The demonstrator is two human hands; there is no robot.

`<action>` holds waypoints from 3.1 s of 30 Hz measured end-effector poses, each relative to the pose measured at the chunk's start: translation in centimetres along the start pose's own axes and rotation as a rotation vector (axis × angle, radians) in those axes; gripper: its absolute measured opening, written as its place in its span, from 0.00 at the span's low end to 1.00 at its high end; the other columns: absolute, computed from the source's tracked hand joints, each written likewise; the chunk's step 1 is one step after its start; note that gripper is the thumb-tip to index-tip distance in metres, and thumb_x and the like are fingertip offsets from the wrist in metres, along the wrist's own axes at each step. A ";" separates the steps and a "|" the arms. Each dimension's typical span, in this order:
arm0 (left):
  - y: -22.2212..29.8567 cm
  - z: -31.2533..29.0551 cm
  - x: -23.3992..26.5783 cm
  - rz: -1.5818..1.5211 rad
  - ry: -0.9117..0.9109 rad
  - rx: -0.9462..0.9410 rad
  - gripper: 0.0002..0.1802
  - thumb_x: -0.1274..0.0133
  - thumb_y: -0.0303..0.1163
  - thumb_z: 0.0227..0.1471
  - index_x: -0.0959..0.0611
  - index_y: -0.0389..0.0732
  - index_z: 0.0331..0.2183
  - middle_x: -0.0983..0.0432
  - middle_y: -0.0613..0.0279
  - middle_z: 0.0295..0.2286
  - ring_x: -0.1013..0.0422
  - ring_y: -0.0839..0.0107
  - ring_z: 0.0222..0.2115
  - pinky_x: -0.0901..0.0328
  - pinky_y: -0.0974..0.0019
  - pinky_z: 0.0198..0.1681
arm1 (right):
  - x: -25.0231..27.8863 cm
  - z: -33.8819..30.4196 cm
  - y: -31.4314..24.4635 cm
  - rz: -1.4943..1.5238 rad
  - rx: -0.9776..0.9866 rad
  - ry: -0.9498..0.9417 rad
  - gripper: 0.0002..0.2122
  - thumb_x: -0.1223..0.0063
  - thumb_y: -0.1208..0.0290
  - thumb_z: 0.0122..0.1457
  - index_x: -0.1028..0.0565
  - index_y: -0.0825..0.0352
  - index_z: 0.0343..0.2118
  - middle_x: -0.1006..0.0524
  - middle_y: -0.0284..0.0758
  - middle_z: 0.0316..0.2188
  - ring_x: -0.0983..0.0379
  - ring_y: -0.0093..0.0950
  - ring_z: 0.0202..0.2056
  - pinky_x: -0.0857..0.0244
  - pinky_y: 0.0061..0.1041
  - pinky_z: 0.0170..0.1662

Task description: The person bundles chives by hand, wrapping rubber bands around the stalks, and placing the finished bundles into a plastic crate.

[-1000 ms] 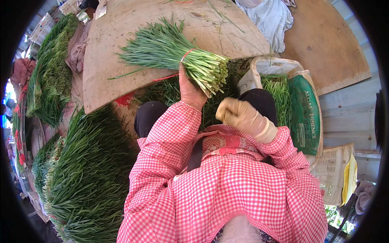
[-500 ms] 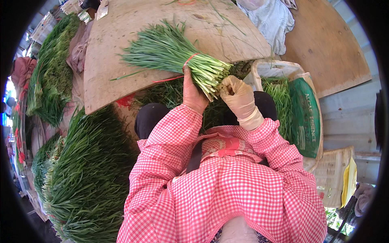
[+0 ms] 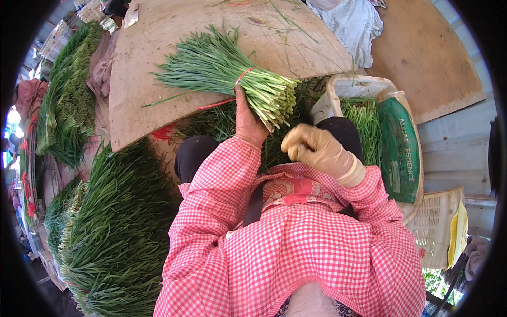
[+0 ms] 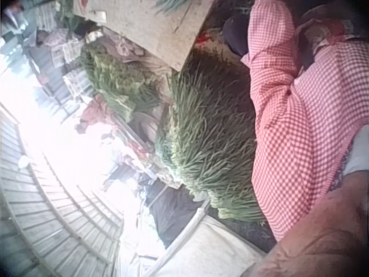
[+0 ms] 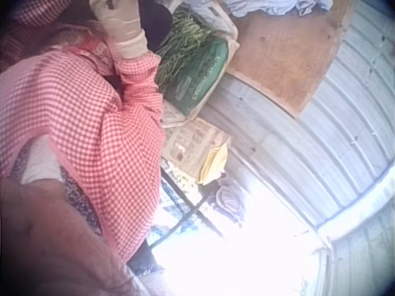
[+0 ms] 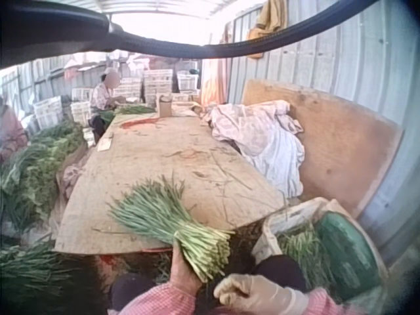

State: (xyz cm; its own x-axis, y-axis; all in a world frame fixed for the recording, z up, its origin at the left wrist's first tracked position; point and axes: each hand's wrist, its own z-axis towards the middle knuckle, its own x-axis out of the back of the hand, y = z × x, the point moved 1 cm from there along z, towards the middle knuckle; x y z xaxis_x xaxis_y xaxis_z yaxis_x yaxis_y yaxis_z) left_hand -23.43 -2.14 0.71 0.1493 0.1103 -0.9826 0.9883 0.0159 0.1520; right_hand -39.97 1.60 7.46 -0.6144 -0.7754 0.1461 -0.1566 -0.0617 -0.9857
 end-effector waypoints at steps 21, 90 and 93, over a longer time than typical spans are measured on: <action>0.1 -0.1 2.1 0.084 0.184 0.034 0.31 0.48 0.50 0.48 0.31 0.39 0.47 0.29 0.55 0.43 0.31 0.59 0.43 0.36 0.53 0.48 | 0.7 0.4 2.2 -0.299 -0.224 -0.316 0.12 0.50 0.64 0.57 0.27 0.70 0.28 0.27 0.33 0.25 0.30 0.23 0.30 0.35 0.22 0.36; 5.7 -1.7 3.7 0.381 0.379 -0.236 0.30 0.47 0.45 0.50 0.35 0.40 0.49 0.29 0.57 0.41 0.29 0.66 0.38 0.31 0.61 0.38 | -1.3 10.2 3.3 -0.390 0.440 0.509 0.08 0.51 0.79 0.53 0.31 0.64 0.37 0.26 0.32 0.31 0.31 0.22 0.26 0.35 0.20 0.32; 5.7 -1.5 4.5 0.416 0.400 -0.255 0.32 0.45 0.44 0.49 0.38 0.41 0.51 0.30 0.58 0.43 0.30 0.65 0.40 0.33 0.61 0.41 | -2.9 10.1 1.8 -0.571 0.504 0.350 0.13 0.48 0.78 0.50 0.30 0.62 0.40 0.26 0.35 0.32 0.28 0.29 0.27 0.33 0.23 0.31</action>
State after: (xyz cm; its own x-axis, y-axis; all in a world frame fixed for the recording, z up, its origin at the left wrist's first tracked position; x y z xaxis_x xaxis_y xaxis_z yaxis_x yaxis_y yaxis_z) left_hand -17.17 -0.01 -2.72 0.4473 0.5203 -0.7275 0.8040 0.1224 0.5819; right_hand -30.70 -2.61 4.39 -0.7635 -0.3048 0.5693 -0.2029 -0.7238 -0.6596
